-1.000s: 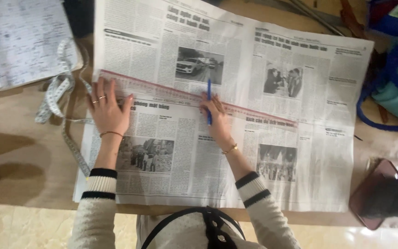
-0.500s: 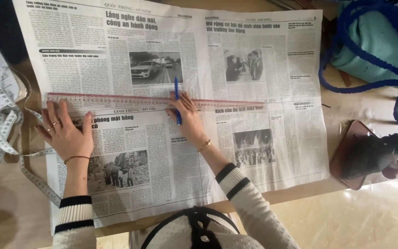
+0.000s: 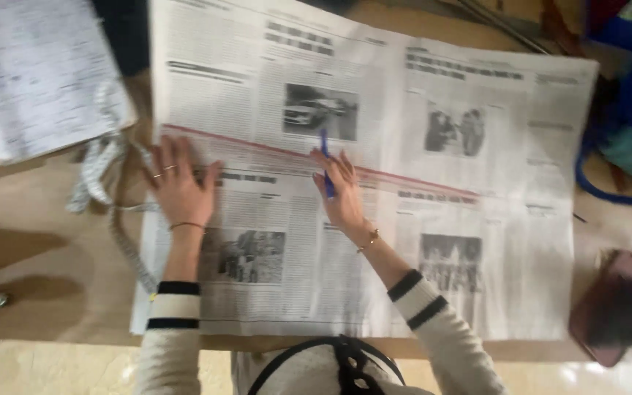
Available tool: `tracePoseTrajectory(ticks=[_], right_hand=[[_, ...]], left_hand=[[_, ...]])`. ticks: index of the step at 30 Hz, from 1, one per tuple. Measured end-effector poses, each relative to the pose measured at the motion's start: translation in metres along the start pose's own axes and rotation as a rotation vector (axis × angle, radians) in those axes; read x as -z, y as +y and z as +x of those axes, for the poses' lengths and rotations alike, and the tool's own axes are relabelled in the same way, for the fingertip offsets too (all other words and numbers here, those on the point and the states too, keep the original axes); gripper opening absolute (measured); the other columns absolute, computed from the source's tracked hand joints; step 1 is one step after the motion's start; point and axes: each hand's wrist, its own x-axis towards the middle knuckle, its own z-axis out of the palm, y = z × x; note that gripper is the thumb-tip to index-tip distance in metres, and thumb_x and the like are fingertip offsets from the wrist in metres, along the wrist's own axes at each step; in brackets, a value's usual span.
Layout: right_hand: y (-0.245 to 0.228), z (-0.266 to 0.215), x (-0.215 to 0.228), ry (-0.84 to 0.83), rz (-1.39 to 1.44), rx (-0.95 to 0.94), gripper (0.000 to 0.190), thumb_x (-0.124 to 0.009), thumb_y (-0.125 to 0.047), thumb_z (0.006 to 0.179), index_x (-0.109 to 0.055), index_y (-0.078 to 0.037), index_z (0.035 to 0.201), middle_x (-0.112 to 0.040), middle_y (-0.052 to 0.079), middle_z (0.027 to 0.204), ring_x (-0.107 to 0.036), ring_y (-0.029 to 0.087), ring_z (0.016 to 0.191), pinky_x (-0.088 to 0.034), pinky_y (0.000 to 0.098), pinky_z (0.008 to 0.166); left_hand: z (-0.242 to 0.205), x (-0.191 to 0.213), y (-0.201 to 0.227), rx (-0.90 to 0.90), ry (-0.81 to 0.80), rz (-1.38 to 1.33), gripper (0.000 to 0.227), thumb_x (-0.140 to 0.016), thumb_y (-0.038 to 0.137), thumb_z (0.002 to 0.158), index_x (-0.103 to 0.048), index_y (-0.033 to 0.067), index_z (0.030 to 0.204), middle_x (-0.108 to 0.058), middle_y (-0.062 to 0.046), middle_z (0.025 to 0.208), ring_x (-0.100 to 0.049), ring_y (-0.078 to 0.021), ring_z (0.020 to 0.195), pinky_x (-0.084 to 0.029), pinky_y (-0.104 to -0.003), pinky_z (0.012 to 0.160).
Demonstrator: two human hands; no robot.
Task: The person places a ruler on a spread-out newspaper and uses a pen to draw straight lines along the ruler's edge. They repeatedly reposition the ruler to mark multiple sections of the newspaper.
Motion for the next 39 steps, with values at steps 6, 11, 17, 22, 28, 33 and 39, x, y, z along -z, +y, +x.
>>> tracePoseTrajectory(ticks=[6, 11, 17, 22, 28, 33, 39], right_hand=[[-0.066, 0.092, -0.070, -0.200, 0.328, -0.227, 0.015, -0.060, -0.024, 0.105, -0.062, -0.019, 0.118, -0.075, 0.007, 0.098, -0.077, 0.028, 0.090, -0.061, 0.0428, 0.084], [-0.062, 0.152, -0.148, -0.298, 0.186, -0.186, 0.011, -0.058, -0.034, 0.102, -0.063, -0.030, 0.111, -0.078, -0.004, 0.085, -0.078, 0.025, 0.086, -0.061, 0.0411, 0.083], [-0.082, 0.176, -0.166, -0.361, 0.119, -0.161, 0.012, -0.057, -0.036, 0.100, -0.062, -0.030, 0.109, -0.077, -0.003, 0.080, -0.076, 0.027, 0.084, -0.058, 0.0424, 0.084], [-0.084, 0.176, -0.160, -0.415, 0.007, -0.135, 0.015, -0.052, -0.039, 0.101, -0.061, -0.027, 0.106, -0.076, 0.002, 0.074, -0.076, 0.032, 0.081, -0.058, 0.0468, 0.086], [-0.066, 0.145, -0.082, -0.432, -0.255, -0.080, 0.018, -0.059, -0.040, 0.100, -0.066, -0.023, 0.102, -0.075, 0.006, 0.071, -0.075, 0.030, 0.072, -0.061, 0.0382, 0.080], [-0.041, 0.101, 0.062, -0.493, -0.247, -0.267, 0.022, -0.063, -0.038, 0.098, -0.069, -0.017, 0.103, -0.077, 0.011, 0.083, -0.074, 0.036, 0.082, -0.058, 0.0483, 0.079], [0.006, 0.062, 0.113, -0.480, -0.256, -0.362, 0.014, -0.062, -0.034, 0.100, -0.065, -0.022, 0.108, -0.077, 0.004, 0.087, -0.074, 0.028, 0.091, -0.056, 0.0458, 0.087]], left_hand=[[0.011, -0.019, 0.006, 0.105, 0.079, 0.194, 0.079, -0.044, 0.078, 0.100, -0.066, 0.0082, 0.130, -0.059, -0.019, 0.142, -0.046, -0.0369, 0.141, -0.021, -0.068, 0.112], [0.028, -0.018, 0.032, 0.148, 0.113, 0.214, 0.075, -0.079, 0.057, 0.073, -0.065, -0.0006, 0.119, -0.062, -0.024, 0.134, -0.055, -0.0380, 0.132, -0.028, -0.070, 0.109], [0.034, -0.009, 0.050, 0.247, 0.000, 0.199, 0.084, -0.075, 0.043, 0.066, -0.057, -0.0071, 0.130, -0.054, -0.028, 0.142, -0.050, -0.0407, 0.137, -0.024, -0.074, 0.108], [0.039, 0.005, 0.062, 0.263, 0.002, 0.186, 0.078, -0.068, 0.035, 0.071, -0.054, -0.0107, 0.132, -0.052, -0.030, 0.142, -0.047, -0.0439, 0.138, -0.024, -0.076, 0.105], [0.048, 0.021, 0.067, 0.345, -0.322, 0.202, 0.114, -0.066, 0.077, 0.073, -0.045, -0.0103, 0.144, -0.040, -0.032, 0.154, -0.036, -0.0429, 0.146, -0.021, -0.079, 0.107], [0.044, 0.009, 0.077, 0.318, -0.351, 0.250, 0.103, -0.073, 0.071, 0.077, -0.052, -0.0063, 0.141, -0.051, -0.028, 0.148, -0.042, -0.0419, 0.143, -0.014, -0.083, 0.105], [-0.039, -0.086, 0.190, -0.163, 0.039, 0.073, 0.022, -0.074, 0.023, 0.087, -0.074, 0.0079, 0.102, -0.070, -0.012, 0.099, -0.065, -0.0332, 0.112, -0.035, -0.077, 0.105]])
